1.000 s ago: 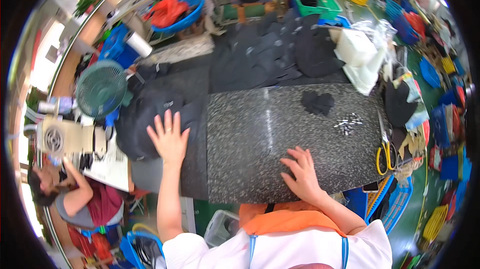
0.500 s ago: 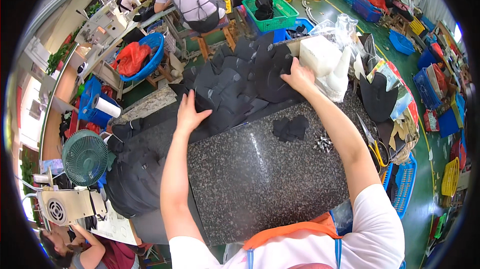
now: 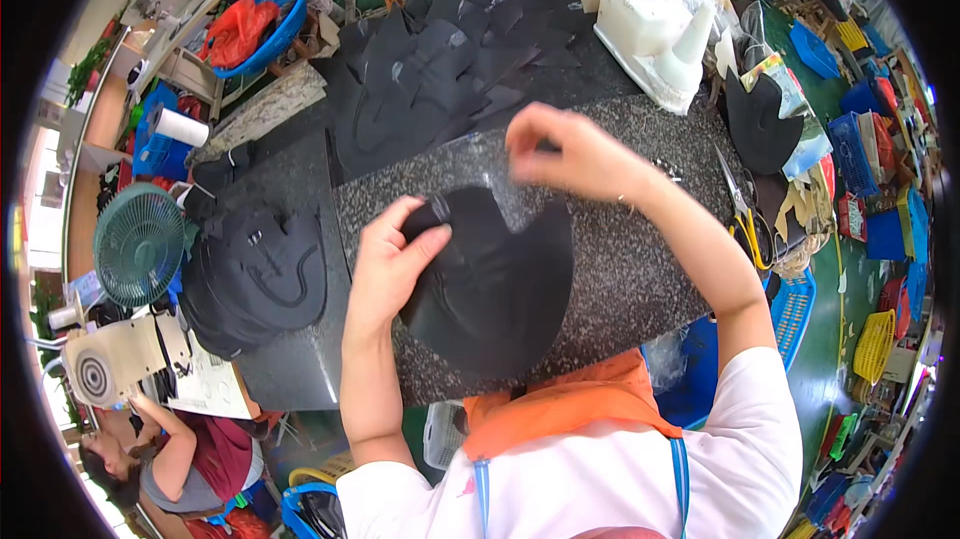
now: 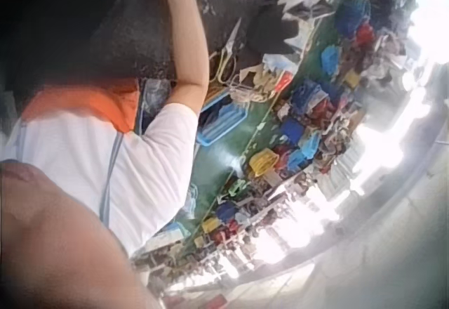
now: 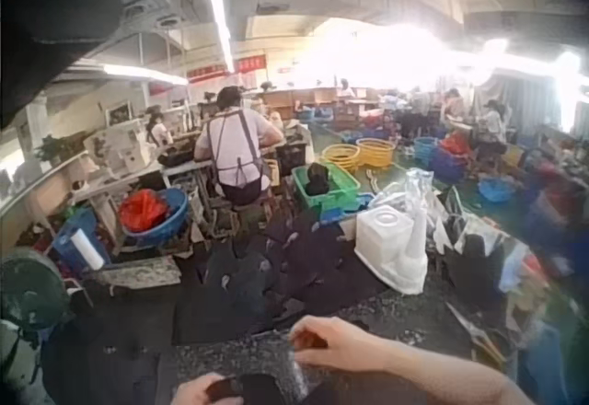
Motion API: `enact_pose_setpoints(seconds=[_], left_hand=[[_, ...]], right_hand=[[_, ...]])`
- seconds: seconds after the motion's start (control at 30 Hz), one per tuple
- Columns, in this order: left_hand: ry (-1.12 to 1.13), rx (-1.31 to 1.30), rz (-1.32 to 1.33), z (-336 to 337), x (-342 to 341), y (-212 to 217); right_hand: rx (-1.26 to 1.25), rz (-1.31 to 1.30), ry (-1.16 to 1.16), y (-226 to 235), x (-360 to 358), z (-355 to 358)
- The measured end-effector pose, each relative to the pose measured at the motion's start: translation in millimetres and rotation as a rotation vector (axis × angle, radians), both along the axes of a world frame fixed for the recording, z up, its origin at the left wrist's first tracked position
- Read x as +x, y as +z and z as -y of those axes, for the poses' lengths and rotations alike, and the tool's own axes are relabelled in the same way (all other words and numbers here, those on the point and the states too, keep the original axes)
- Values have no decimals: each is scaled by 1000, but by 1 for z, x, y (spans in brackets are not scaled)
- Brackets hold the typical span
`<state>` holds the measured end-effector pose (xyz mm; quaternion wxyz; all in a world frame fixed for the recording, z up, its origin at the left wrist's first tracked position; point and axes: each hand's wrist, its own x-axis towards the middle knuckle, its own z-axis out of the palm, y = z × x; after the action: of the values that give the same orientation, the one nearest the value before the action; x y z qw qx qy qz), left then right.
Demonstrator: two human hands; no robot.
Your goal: The person assembles shoe components by threading small straps through metal rings and securing them onto shoe upper pieces by hand.
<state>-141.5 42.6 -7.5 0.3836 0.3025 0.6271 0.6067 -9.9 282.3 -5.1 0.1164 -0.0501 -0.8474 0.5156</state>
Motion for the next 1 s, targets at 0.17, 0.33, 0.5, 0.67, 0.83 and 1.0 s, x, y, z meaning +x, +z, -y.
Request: enact_pose_setpoints(seconds=[0.17, 0.33, 0.5, 0.67, 0.83, 1.0], left_hand=[[-181, -381, -1121, 32, 34, -55], [100, -375, -1147, 40, 77, -53], [125, -248, -543, 40, 85, -61], [8, -168, 119, 40, 80, -56], [-117, -170, 271, 27, 83, -45], [-153, -156, 139, 24, 88, -40]], right_hand=[[652, 119, -220, -74, 8, -56], [685, 242, -229, -68, 13, -43], [899, -254, -219, -75, 19, -30], [-278, 243, -113, -12, 49, 45], [155, 139, 348, 2, 61, 77], [520, -32, 287, 1, 61, 89]])
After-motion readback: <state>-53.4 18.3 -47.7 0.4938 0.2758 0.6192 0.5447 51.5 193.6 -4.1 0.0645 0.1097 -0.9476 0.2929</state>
